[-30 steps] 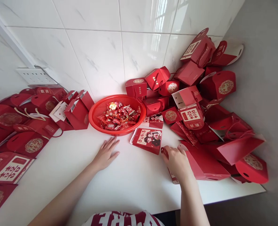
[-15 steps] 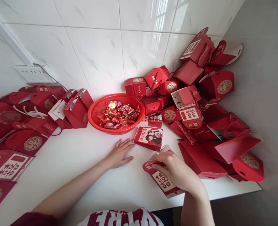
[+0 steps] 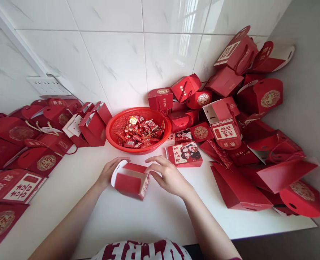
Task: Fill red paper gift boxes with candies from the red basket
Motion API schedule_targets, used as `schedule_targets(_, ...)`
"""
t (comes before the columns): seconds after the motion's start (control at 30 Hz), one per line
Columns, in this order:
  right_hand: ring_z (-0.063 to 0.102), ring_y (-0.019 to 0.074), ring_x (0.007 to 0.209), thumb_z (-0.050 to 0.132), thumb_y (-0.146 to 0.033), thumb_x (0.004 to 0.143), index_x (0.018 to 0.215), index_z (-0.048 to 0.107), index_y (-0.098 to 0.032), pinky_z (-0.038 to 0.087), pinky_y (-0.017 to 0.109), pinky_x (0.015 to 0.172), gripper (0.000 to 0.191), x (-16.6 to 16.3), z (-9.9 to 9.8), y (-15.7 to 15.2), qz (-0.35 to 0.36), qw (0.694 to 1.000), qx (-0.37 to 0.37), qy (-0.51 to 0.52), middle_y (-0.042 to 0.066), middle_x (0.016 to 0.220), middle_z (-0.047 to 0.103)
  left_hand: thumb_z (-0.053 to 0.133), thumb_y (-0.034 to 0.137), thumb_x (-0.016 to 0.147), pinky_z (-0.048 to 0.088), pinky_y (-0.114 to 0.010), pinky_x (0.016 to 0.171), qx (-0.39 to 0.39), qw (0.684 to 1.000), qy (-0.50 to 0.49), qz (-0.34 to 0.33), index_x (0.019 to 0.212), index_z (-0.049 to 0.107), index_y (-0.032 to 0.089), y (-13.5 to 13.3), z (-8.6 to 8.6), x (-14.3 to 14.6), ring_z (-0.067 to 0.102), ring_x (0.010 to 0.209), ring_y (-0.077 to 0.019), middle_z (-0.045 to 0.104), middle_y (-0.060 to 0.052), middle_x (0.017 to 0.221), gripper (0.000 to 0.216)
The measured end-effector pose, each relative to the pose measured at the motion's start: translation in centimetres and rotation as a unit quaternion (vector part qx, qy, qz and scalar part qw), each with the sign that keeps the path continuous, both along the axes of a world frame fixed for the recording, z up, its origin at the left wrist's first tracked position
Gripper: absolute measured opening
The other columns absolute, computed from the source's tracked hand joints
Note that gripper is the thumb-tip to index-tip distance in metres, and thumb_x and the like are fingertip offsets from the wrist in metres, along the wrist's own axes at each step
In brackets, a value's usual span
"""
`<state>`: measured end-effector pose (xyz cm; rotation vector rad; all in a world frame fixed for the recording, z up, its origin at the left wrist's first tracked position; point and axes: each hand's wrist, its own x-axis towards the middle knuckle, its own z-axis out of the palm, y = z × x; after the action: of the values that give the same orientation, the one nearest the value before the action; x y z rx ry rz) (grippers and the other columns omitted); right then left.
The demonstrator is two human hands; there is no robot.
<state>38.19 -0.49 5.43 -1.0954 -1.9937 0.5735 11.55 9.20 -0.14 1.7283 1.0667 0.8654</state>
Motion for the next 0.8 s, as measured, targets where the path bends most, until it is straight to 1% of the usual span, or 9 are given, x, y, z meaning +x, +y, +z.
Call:
schedule_targets(0.1,0.055,0.0228,0.118,0.044,-0.014,0.098,0.107,0.068,-0.026,0.051,0.039,0.094,0.028,-0.7,-1.2,0.6,-0.029,0.999,0.019,0.003,0.01,0.126,0.056,0.034,0.054,0.099,0.047,-0.041,0.103,0.022,0.997,-0.073,0.0,0.124,0.062,0.017,-1.0,0.9,-1.7,0.058,0.123,-0.0279,0.064,-0.013,0.129,0.052)
schedule_targets(0.23,0.052,0.0251,0.12,0.044,-0.016,0.098,0.108,0.068,-0.026,0.048,0.042,0.098,0.028,-1.1,-2.5,0.3,-0.037,0.997,0.028,0.059,0.011,0.126,0.053,0.038,0.061,0.095,0.034,-0.051,0.114,0.189,0.977,-0.08,-0.058,0.138,0.052,0.021,-3.1,2.5,-1.8,0.039,0.139,-0.0333,0.047,-0.013,0.147,0.06)
schedule_targets(0.33,0.049,0.0287,0.122,0.053,-0.022,0.096,0.1,0.068,-0.023,0.043,0.047,0.102,0.016,-1.1,-3.3,0.0,-0.021,0.994,0.035,0.1,0.011,0.125,0.054,0.054,0.032,0.093,0.043,-0.046,0.102,0.328,0.942,0.017,-0.067,0.124,0.063,0.023,-4.0,3.2,-1.3,0.053,0.118,-0.0285,0.061,-0.011,0.122,0.034)
schedule_targets(0.43,0.048,0.0295,0.123,0.06,-0.021,0.092,0.089,0.067,-0.022,0.041,0.048,0.104,0.008,-0.6,-4.0,0.0,-0.009,0.993,0.025,0.113,0.011,0.119,0.055,0.057,0.01,0.086,0.045,-0.032,0.078,0.372,0.924,0.085,-0.013,0.11,0.066,0.022,-4.0,2.9,-1.2,0.054,0.079,-0.017,0.059,-0.003,0.082,0.029)
schedule_targets(0.53,0.054,0.026,0.114,0.061,-0.017,0.092,0.093,0.068,-0.022,0.047,0.043,0.097,0.008,0.0,-4.5,0.3,0.021,0.995,-0.022,0.095,0.01,0.111,0.057,0.058,0.014,0.087,0.041,-0.028,0.07,0.294,0.949,0.105,0.039,0.098,0.062,0.019,-3.4,2.1,-1.3,0.048,0.068,-0.0135,0.05,0.002,0.07,0.013)
schedule_targets(0.57,0.057,0.0244,0.109,0.06,-0.017,0.093,0.097,0.068,-0.023,0.049,0.041,0.093,0.011,0.2,-4.6,0.4,0.035,0.995,-0.041,0.088,0.01,0.109,0.058,0.056,0.018,0.089,0.04,-0.027,0.068,0.239,0.965,0.097,0.057,0.093,0.06,0.019,-3.2,1.9,-1.4,0.047,0.066,-0.0127,0.048,0.003,0.069,0.005)
schedule_targets(0.63,0.06,0.0219,0.101,0.061,-0.018,0.094,0.108,0.068,-0.024,0.052,0.037,0.086,0.017,0.3,-4.9,0.5,0.056,0.992,-0.071,0.084,0.009,0.106,0.06,0.052,0.028,0.093,0.038,-0.024,0.063,0.106,0.989,0.075,0.069,0.083,0.053,0.018,-2.8,1.6,-1.5,0.044,0.063,-0.0113,0.044,0.003,0.068,0.015)
schedule_targets(0.73,0.062,0.0198,0.097,0.061,-0.019,0.095,0.118,0.066,-0.026,0.053,0.034,0.083,0.025,0.1,-5.2,0.4,0.061,0.99,-0.086,0.094,0.008,0.105,0.063,0.052,0.04,0.093,0.033,-0.022,0.055,-0.055,0.997,0.058,0.018,0.069,0.044,0.018,-2.4,1.4,-1.5,0.038,0.058,-0.0097,0.039,0.004,0.063,0.034)
schedule_targets(0.8,0.062,0.0189,0.096,0.06,-0.019,0.096,0.119,0.066,-0.026,0.052,0.033,0.082,0.025,-0.1,-5.1,0.3,0.071,0.99,-0.089,0.079,0.008,0.104,0.063,0.053,0.044,0.091,0.033,-0.021,0.054,-0.111,0.992,0.051,-0.026,0.067,0.045,0.017,-2.2,1.1,-1.5,0.039,0.058,-0.0097,0.041,0.004,0.062,0.037)
